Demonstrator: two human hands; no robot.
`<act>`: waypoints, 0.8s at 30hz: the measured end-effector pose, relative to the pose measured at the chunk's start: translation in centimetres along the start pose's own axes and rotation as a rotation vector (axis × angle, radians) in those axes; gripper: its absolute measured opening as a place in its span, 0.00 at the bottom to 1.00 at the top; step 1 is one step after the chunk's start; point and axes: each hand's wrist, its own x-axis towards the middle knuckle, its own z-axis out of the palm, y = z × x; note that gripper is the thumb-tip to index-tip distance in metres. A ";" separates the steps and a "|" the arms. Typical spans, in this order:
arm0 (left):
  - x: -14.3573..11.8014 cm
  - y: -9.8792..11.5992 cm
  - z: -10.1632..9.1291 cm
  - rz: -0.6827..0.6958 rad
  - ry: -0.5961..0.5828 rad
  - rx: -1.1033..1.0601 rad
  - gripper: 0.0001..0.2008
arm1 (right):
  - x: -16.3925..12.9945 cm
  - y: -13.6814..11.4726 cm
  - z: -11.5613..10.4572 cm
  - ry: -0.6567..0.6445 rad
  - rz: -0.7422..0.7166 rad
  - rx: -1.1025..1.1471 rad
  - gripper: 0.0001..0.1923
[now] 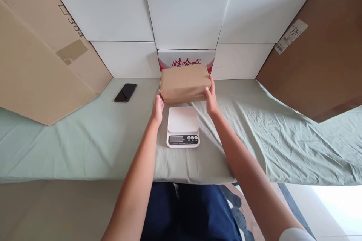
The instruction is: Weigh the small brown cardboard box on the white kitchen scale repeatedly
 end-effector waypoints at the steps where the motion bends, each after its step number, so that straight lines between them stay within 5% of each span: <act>1: 0.5 -1.1 0.1 -0.026 0.027 -0.010 0.48 | 0.0 1.0 0.4 0.005 0.028 0.018 0.40; 5: 0.7 -3.4 -0.1 0.017 -0.014 -0.026 0.46 | -1.1 3.9 1.1 0.019 0.139 0.075 0.43; 13: 0.7 -2.9 -0.4 0.052 -0.037 0.000 0.43 | -1.0 5.8 1.0 -0.001 0.168 0.108 0.41; 24: 0.8 -2.7 -0.7 -0.017 0.051 0.005 0.50 | -2.1 4.5 0.6 -0.028 0.220 0.055 0.46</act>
